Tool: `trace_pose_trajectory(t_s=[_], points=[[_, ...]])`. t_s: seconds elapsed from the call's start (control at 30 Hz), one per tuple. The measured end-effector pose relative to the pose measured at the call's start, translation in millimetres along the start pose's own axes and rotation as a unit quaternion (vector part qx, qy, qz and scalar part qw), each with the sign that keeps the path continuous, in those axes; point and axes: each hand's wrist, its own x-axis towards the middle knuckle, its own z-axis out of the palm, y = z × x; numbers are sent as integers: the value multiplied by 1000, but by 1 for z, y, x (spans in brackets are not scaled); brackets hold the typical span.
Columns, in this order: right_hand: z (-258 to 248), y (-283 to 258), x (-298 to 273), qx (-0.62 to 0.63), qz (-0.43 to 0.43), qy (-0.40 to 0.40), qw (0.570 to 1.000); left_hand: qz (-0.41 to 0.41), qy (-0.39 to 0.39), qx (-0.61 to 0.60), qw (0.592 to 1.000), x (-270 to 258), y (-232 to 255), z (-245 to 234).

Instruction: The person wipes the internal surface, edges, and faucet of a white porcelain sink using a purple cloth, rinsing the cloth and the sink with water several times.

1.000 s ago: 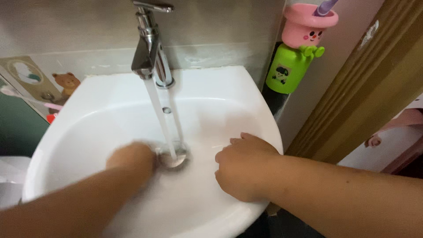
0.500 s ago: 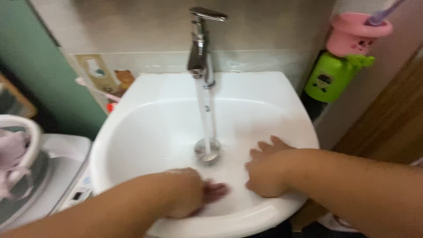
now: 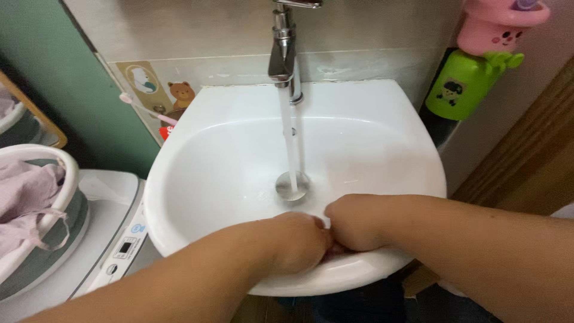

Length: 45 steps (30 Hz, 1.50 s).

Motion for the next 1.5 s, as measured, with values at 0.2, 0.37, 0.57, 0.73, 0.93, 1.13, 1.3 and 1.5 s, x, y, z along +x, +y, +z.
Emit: trace_pose_trajectory(t_s=[0.2, 0.37, 0.57, 0.73, 0.93, 1.13, 1.3, 1.5], points=[[5, -7, 8, -96, -21, 11, 995, -264, 78, 15, 961, -63, -54, -11], [1, -7, 3, -52, 22, 0, 998, -257, 104, 221, 935, -38, -125, -26], [-1, -6, -2, -60, 10, 0, 998, -198, 316, 291, 881, -15, -165, -27], [1, -10, -1, -59, 17, 6, 998, -287, 320, 213, 877, -47, -133, -15], [8, 8, 22, -11, -10, 31, 999, -211, 2, 154, 965, -75, -23, -7], [2, 10, 24, 239, 4, 114, 964, -12, 7, -84, 996, -34, 49, -8], [2, 13, 16, 358, 32, 127, 924, 111, 33, -91, 989, -21, 8, -1], [2, 5, 9, 289, 75, 135, 945, -75, -20, 151, 986, -33, -64, -5]])
